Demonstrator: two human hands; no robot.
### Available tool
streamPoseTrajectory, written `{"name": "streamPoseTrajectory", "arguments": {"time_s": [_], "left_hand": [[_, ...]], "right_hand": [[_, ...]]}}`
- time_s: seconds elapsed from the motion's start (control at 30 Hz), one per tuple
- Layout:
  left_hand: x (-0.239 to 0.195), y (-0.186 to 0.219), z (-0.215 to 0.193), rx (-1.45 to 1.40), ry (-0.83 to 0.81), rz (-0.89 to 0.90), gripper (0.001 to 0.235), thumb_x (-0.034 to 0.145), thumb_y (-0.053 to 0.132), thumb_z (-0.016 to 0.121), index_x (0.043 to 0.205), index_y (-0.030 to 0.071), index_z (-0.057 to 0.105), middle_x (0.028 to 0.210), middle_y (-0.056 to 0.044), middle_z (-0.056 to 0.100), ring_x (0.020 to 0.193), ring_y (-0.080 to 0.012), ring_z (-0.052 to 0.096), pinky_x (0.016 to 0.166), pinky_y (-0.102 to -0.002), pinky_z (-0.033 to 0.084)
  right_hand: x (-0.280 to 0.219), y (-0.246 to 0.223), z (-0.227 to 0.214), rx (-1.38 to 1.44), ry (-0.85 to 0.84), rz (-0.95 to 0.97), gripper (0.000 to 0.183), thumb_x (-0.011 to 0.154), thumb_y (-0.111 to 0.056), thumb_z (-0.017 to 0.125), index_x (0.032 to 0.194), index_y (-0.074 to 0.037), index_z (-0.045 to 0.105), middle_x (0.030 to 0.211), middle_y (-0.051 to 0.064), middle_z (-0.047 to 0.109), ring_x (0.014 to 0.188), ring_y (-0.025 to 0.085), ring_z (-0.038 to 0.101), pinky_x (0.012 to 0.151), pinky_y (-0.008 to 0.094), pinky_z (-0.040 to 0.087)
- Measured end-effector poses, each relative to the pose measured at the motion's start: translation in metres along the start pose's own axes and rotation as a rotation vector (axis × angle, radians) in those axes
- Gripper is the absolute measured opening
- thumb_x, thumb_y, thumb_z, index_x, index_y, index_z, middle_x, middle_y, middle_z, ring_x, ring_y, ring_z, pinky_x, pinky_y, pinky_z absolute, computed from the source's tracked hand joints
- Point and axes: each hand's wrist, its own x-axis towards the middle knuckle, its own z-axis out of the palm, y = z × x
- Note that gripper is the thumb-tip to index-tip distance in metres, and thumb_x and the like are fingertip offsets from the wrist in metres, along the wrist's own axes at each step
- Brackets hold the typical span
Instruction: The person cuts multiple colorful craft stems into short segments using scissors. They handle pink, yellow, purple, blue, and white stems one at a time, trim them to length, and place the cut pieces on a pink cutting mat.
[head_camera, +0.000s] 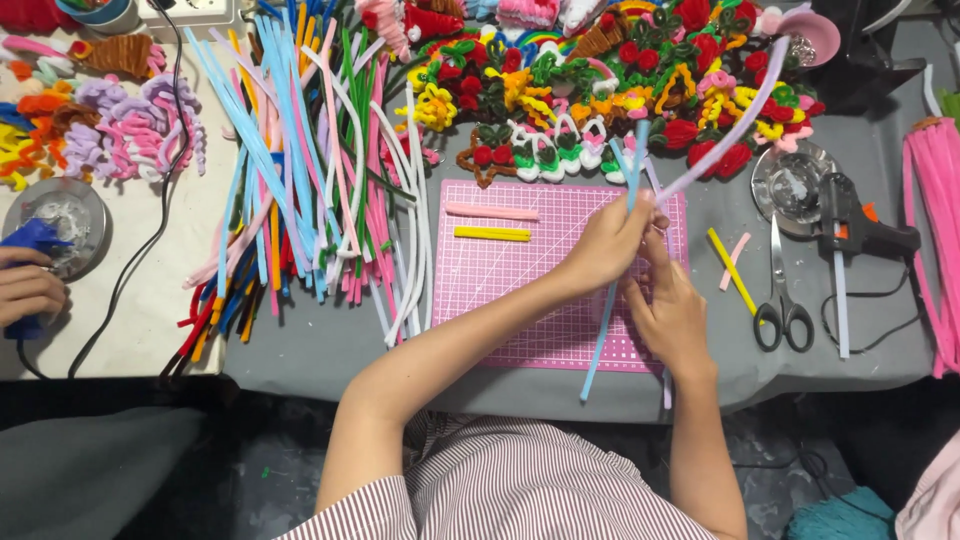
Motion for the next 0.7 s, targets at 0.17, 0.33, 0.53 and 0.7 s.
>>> {"name": "streamPoseTrajectory", "arguments": {"time_s": [0.17,0.33,0.53,0.7], "left_hand": [[-0.009,0.073,-0.063,-0.007,0.121,0.149,0.048,0.104,0.053,0.029,0.100,0.009,0.048,0.066,-0.001,0.054,0.047,-0.0118,0.050,0.041,-0.023,0.040],[-0.046,0.169,-0.175,0.151,0.210,0.271,0.035,0.104,0.045,0.044,0.116,0.016,0.029,0.083,0.000,0.052,0.054,-0.0069,0.044,0.040,-0.021,0.037],[-0.053,0.144,-0.269,0.300,0.310,0.212,0.019,0.119,0.020,0.038,0.124,0.023,0.020,0.073,0.005,0.024,0.051,-0.0068,0.027,0.047,-0.024,0.021],[-0.044,0.045,-0.285,1.216,0.542,-0.202,0.086,0.106,0.038,0.071,0.157,-0.010,0.021,0.154,-0.045,0.019,0.145,-0.0576,0.016,0.116,-0.071,0.016]], "right_hand": [[0.001,-0.012,-0.012,0.164,-0.063,0.023,0.075,0.104,-0.041,0.052,0.165,-0.030,0.009,0.142,0.008,0.064,0.103,0.026,0.071,0.081,0.052,0.054],[0.006,-0.017,-0.028,0.362,-0.112,0.151,0.075,0.101,-0.036,0.054,0.165,-0.023,0.017,0.135,0.009,0.067,0.099,0.016,0.069,0.074,0.030,0.046],[0.008,-0.011,-0.037,0.406,-0.130,0.174,0.055,0.101,-0.026,0.058,0.154,-0.016,0.045,0.129,0.011,0.070,0.108,0.020,0.069,0.093,0.034,0.053],[0.017,0.040,-0.017,0.090,0.187,0.118,0.019,0.104,-0.019,0.074,0.122,-0.019,0.077,0.094,0.004,0.071,0.079,0.022,0.068,0.067,0.030,0.054]]}}
